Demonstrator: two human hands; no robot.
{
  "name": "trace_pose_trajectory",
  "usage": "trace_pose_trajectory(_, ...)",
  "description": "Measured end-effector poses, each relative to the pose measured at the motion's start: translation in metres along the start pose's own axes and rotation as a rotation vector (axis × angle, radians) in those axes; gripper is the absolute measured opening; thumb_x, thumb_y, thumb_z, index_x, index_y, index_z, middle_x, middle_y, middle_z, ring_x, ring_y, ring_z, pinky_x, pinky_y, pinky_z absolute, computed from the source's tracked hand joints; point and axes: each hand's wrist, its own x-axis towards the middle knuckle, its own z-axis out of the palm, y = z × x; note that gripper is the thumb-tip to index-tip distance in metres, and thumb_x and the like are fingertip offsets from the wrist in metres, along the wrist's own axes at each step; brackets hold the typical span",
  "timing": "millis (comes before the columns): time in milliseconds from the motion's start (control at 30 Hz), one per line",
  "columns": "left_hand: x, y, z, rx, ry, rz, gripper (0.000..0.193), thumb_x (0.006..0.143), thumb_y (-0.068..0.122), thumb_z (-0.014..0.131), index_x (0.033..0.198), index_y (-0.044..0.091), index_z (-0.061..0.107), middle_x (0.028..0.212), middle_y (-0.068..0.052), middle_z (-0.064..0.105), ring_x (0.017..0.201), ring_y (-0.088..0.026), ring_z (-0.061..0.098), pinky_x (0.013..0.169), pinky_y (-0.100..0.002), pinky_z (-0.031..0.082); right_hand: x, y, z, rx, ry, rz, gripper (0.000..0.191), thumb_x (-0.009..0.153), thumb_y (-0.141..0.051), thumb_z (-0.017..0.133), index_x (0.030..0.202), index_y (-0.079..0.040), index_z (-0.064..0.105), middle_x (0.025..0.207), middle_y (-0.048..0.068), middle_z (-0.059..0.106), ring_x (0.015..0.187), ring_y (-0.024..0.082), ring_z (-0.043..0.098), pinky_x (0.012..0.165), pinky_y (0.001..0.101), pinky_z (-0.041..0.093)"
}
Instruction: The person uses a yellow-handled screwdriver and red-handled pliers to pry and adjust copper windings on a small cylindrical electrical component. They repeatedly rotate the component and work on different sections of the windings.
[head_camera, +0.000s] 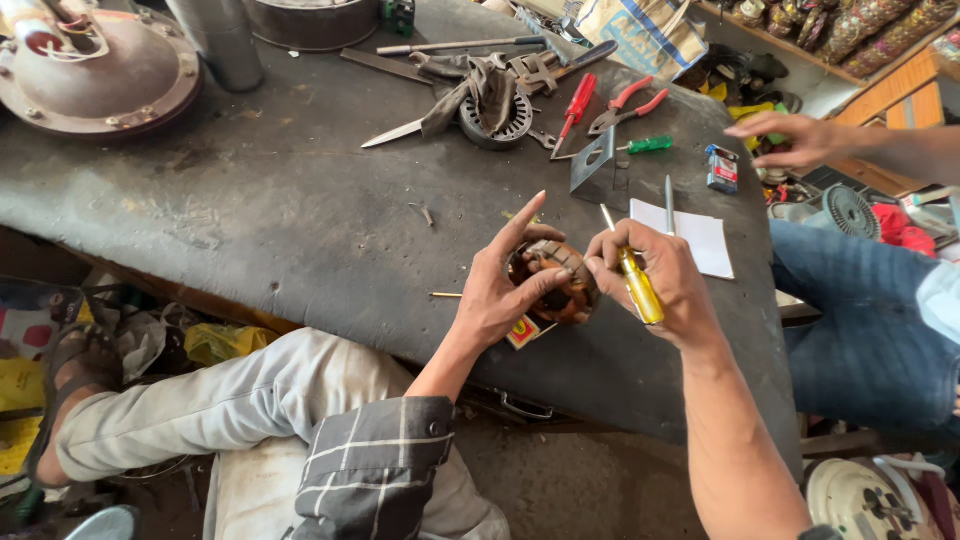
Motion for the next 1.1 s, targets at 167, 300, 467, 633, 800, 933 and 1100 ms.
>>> trace_pose_trajectory(167, 0.002, -0.001, 0.02, 0.266, 0.066, 0.099, 0.114, 0.074, 0.033, 0.091, 0.166, 0.009, 0.028, 0.127, -0.013, 0.065, 0.115, -0.028, 0.061, 0.105, -0.042, 0.049, 0.007, 0.025, 0.002, 0.083, -0.019, -0.119, 0.024, 0.093, 0.0, 0.071, 0.084, -0.006, 0.05, 0.093, 0.005, 0.07, 0.077, 0.006, 0.057, 0.066, 0.022, 0.048)
trace_pose_trajectory(300, 0.013, -0.005, 0.019, 0.286, 0.033, 0.009, 0.126, 0.07, 0.033, 0.091, 0.168, 0.01, 0.015, 0.121, -0.014, 0.062, 0.111, -0.027, 0.062, 0.102, -0.04, 0.05, 0.022, 0.037, -0.002, 0.029, -0.064, -0.26, 0.021, 0.09, 0.001, 0.071, 0.085, -0.007, 0.052, 0.094, 0.005, 0.068, 0.075, 0.007, 0.06, 0.066, 0.0224, 0.05)
trace_pose_trajectory(467, 0.03, -0.01, 0.004, 0.078, -0.133, -0.082, 0.127, 0.073, 0.027, 0.084, 0.17, 0.011, 0.004, 0.118, -0.012, 0.063, 0.105, -0.024, 0.067, 0.099, -0.036, 0.053, 0.042, 0.049, -0.009, -0.046, -0.14, -0.456, 0.023, 0.089, 0.002, 0.073, 0.085, -0.01, 0.054, 0.097, 0.007, 0.066, 0.081, 0.013, 0.064, 0.07, 0.0253, 0.051)
trace_pose_trajectory(633, 0.052, -0.017, -0.009, -0.075, -0.316, -0.107, 0.126, 0.077, 0.019, 0.082, 0.171, 0.013, -0.001, 0.119, -0.011, 0.062, 0.106, -0.021, 0.065, 0.1, -0.033, 0.053, 0.052, 0.066, -0.002, 0.004, -0.103, -0.428, 0.026, 0.091, 0.002, 0.072, 0.084, -0.011, 0.051, 0.092, 0.005, 0.064, 0.081, 0.013, 0.067, 0.069, 0.025, 0.051)
trace_pose_trajectory(800, 0.081, -0.032, -0.021, -0.145, -0.578, -0.227, 0.125, 0.077, 0.016, 0.08, 0.17, 0.015, -0.003, 0.119, -0.011, 0.061, 0.101, -0.02, 0.062, 0.095, -0.031, 0.052, 0.045, 0.078, 0.001, -0.056, 0.012, -0.406, 0.027, 0.089, 0.002, 0.074, 0.084, -0.01, 0.05, 0.096, 0.007, 0.067, 0.077, 0.013, 0.063, 0.068, 0.0252, 0.05)
trace_pose_trajectory(933, 0.108, -0.05, -0.023, -0.198, -0.776, -0.24, 0.123, 0.08, 0.015, 0.078, 0.17, 0.016, -0.005, 0.133, -0.012, 0.059, 0.117, -0.02, 0.06, 0.108, -0.031, 0.047, 0.044, 0.085, 0.001, -0.11, 0.08, -0.381, 0.026, 0.086, 0.001, 0.076, 0.086, -0.009, 0.052, 0.098, 0.009, 0.068, 0.078, 0.012, 0.066, 0.067, 0.024, 0.052)
trace_pose_trajectory(1100, 0.117, -0.07, -0.021, -0.636, -0.782, -0.455, 0.122, 0.079, 0.011, 0.075, 0.172, 0.017, -0.002, 0.151, -0.015, 0.044, 0.129, -0.021, 0.05, 0.113, -0.031, 0.039, 0.05, 0.099, 0.005, -0.075, 0.155, -0.328, 0.021, 0.093, 0.003, 0.072, 0.092, -0.008, 0.054, 0.106, 0.011, 0.07, 0.084, 0.015, 0.068, 0.075, 0.0266, 0.055)
